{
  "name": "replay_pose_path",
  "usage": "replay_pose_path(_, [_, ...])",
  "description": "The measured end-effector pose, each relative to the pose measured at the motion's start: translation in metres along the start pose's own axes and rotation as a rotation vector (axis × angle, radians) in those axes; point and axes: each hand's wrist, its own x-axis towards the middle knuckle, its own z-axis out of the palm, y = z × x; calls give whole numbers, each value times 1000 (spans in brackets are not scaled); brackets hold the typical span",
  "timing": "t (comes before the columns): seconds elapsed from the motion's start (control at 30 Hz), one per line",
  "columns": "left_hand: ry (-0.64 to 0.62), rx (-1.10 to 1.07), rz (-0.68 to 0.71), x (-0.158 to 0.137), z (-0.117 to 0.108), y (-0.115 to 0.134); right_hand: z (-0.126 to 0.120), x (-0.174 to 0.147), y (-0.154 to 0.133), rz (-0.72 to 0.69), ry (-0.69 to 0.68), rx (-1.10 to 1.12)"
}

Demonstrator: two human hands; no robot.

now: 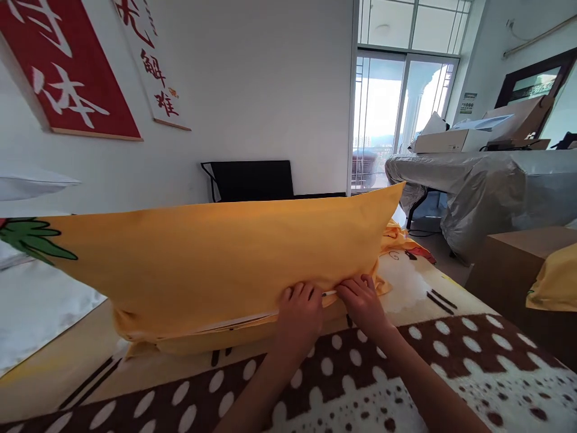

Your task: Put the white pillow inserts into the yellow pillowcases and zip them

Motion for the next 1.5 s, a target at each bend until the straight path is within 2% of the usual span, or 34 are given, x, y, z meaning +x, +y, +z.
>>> replay_pose_path(0.13, [56, 66, -57, -6, -1, -4, -3, 0, -3, 18, -34, -5])
replay_pose_path(0.23, [49, -9, -71, -5, 1, -8, -9, 8, -13, 36, -72, 15])
replay_pose_path(0.43, [12, -258, -92, 9, -5, -20, -17, 58, -32, -63, -234, 3])
replay_pose_path(0.53, [43, -207, -93, 11, -7, -25, -12, 74, -36, 29, -276, 2])
replay_pose_path(0.63, [72, -134, -107, 6, -2, -28, 3, 69, -39, 148, -187, 55])
replay_pose_path(0.77, [106, -97, -175, -3, 4, -30, 25, 50, -39, 104, 25, 210])
replay_pose_path(0.83, [114, -97, -182, -6, 4, -32, 32, 44, -37, 94, 70, 314])
replay_pose_path(1.03, [108, -176, -199, -9, 4, -39, 29, 44, -35, 137, 65, 519])
replay_pose_path(1.3, [33, -313, -206, -10, 7, -37, 24, 47, -45, 105, 15, 382])
replay_pose_path(1.5, [68, -267, -234, -13, 4, -37, 28, 44, -39, 144, 44, 502])
